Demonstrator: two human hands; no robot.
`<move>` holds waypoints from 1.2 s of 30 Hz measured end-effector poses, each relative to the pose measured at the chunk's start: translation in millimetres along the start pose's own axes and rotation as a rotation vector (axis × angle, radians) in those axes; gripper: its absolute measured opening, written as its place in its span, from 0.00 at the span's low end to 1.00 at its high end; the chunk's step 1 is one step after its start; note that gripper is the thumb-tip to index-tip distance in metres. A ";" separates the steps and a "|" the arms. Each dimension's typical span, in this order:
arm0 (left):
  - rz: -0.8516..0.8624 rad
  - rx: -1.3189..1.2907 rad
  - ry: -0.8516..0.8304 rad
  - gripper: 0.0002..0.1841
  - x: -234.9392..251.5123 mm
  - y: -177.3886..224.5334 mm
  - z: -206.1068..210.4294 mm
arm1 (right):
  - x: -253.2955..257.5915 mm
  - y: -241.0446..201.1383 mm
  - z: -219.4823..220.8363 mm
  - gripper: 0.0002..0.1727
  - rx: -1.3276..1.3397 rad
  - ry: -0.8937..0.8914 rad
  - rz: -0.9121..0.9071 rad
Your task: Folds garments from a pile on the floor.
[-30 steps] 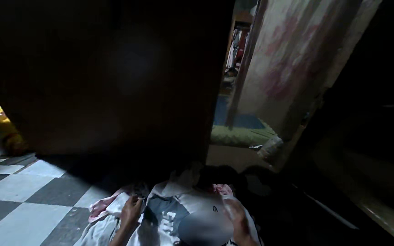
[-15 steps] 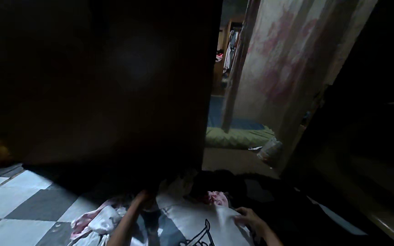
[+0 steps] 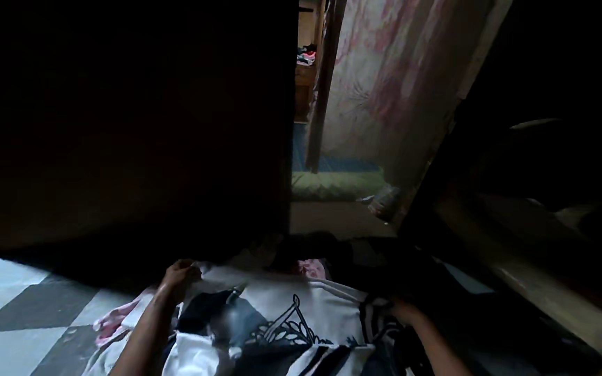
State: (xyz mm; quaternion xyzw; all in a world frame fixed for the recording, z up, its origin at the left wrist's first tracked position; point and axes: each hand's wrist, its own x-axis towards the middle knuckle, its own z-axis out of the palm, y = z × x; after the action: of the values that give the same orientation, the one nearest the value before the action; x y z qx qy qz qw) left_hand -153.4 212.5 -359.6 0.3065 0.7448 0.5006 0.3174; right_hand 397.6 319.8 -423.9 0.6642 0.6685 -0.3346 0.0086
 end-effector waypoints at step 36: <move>-0.118 0.028 -0.198 0.13 -120.0 -126.9 -87.7 | -133.9 107.2 132.7 0.15 0.379 0.420 -0.164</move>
State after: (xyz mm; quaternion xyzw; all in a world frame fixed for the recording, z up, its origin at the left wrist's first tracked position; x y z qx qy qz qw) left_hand -166.1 31.8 -433.0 0.3145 0.7334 0.4378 0.4141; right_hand 451.7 129.4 -512.5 0.6524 0.6325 -0.3085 -0.2811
